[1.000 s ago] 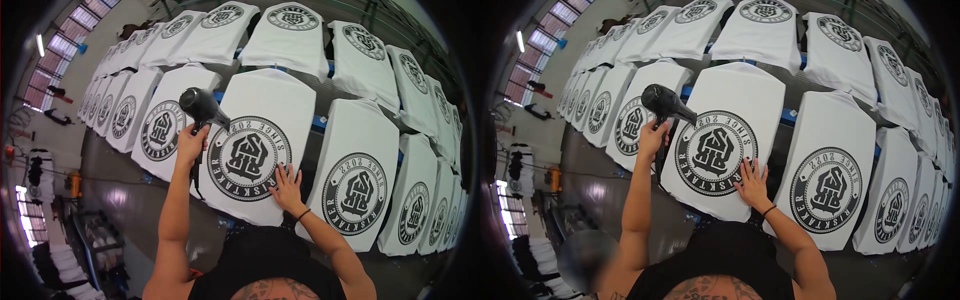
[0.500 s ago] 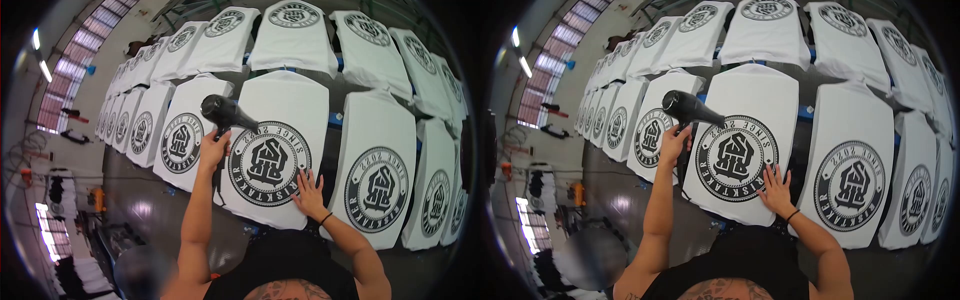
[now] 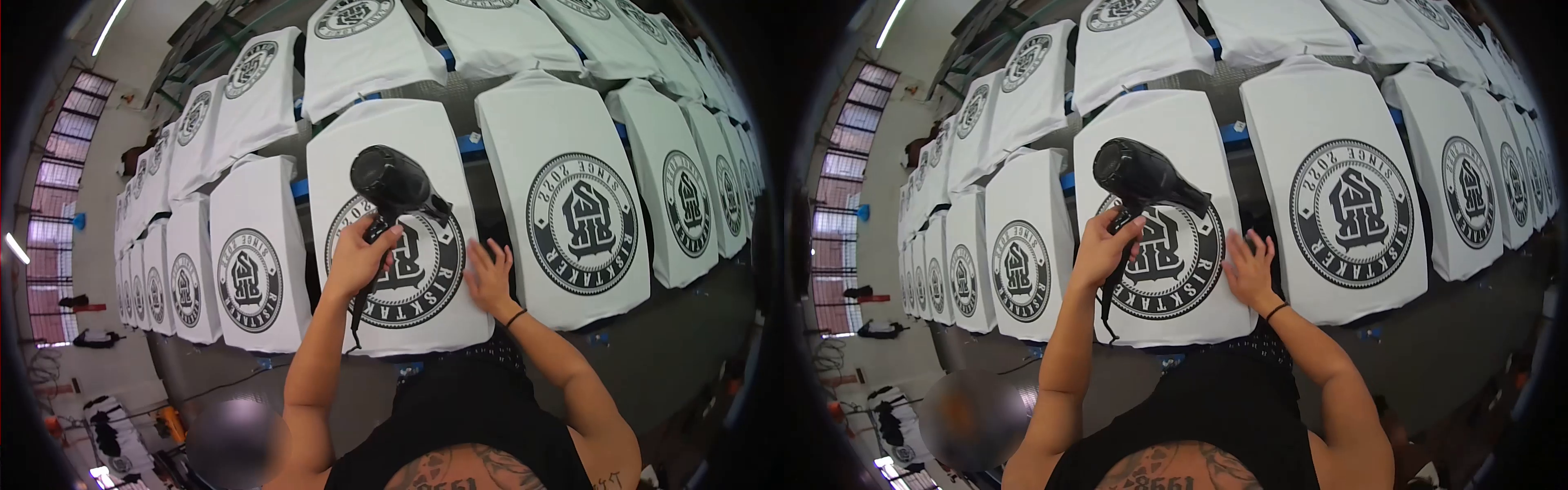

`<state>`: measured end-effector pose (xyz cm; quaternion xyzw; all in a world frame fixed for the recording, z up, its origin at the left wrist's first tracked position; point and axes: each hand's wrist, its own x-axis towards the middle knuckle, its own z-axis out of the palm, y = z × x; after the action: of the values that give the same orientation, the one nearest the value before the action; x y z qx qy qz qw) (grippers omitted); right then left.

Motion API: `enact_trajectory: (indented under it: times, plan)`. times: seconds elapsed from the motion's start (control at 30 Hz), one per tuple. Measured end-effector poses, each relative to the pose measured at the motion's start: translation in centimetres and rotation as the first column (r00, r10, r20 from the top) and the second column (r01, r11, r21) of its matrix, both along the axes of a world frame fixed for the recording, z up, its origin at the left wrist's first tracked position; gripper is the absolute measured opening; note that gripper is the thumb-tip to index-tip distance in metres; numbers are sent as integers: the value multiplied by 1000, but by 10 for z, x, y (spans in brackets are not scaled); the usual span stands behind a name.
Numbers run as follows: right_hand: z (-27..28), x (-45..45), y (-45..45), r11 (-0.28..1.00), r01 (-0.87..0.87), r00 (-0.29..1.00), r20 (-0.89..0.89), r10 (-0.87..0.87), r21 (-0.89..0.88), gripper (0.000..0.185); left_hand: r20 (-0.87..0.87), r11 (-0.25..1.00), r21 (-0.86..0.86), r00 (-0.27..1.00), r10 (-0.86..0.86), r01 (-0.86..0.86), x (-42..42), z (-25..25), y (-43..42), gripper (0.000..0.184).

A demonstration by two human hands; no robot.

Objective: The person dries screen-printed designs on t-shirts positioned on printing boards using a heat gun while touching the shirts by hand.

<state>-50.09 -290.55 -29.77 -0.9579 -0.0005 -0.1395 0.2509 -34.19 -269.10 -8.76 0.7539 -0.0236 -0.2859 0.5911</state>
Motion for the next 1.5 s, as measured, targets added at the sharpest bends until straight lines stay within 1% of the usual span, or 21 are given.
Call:
enact_trajectory:
  times: [0.03,0.1,0.13,0.2,0.27,0.37,0.43,0.47,0.5,0.6,0.8,0.87,0.97,1.03,1.1,1.13,1.27,1.33,1.4,1.47,1.5]
  plan:
    - [-3,-4,2,1000,7,1000,-13,-7,-2,53,-17,999,-9,999,-43,43,-7,-1,0,30]
    - [-6,-9,6,971,208,978,-14,-208,115,52,-53,992,65,993,-102,105,-23,3,2,38]
    - [-7,-9,9,956,244,968,14,-250,165,52,-73,987,59,986,-148,152,-27,10,2,44]
    - [-1,-11,15,965,240,969,29,-244,108,53,-68,985,68,986,-151,155,-25,12,6,45]
    - [9,-12,24,988,152,988,35,-153,32,56,-60,992,47,991,-118,121,-19,9,17,47]
    - [23,-2,37,992,2,995,-96,-14,-123,66,175,990,134,985,9,-33,8,7,36,34]
    - [22,2,43,992,-47,993,-110,34,-115,68,229,977,105,961,156,-184,25,2,58,28]
    - [22,6,42,991,-69,990,-130,54,-111,70,209,973,49,955,211,-226,32,1,72,27]
    - [24,9,42,990,-84,991,-114,71,-117,70,252,963,79,939,232,-259,34,2,88,27]
    - [20,5,39,966,-161,960,-259,106,-202,74,242,943,59,921,304,-326,28,6,132,27]
    - [21,9,35,947,-232,947,-275,168,-220,74,194,859,119,860,472,-498,-38,10,179,26]
    - [19,13,31,936,-271,943,-258,211,-223,74,114,865,113,871,477,-488,-60,10,183,24]
    - [17,18,26,929,-302,942,-215,257,-214,76,104,834,98,839,535,-544,-93,14,170,22]
    - [19,17,21,894,-385,905,-282,318,-229,80,146,805,106,810,568,-584,-116,11,162,21]
    - [15,15,17,862,-452,864,-351,361,-228,83,198,746,197,771,605,-636,-140,14,155,21]
    - [14,16,14,851,-470,861,-336,382,-235,83,136,751,136,763,632,-646,-153,14,155,20]
    - [11,17,-2,813,-533,838,-282,468,-234,81,111,667,141,681,724,-732,-204,25,116,20]
    - [7,12,-8,804,-555,825,-262,501,-212,79,91,701,177,721,687,-691,-224,29,98,21]
    - [11,12,-17,786,-589,803,-242,544,-189,76,46,732,147,744,666,-665,-236,32,76,22]
    - [7,9,-28,787,-592,805,-97,585,-174,58,-10,732,104,736,677,-673,-241,27,46,24]
    - [8,7,-33,789,-596,798,3,603,-149,48,-4,769,69,771,637,-635,-240,24,31,22]
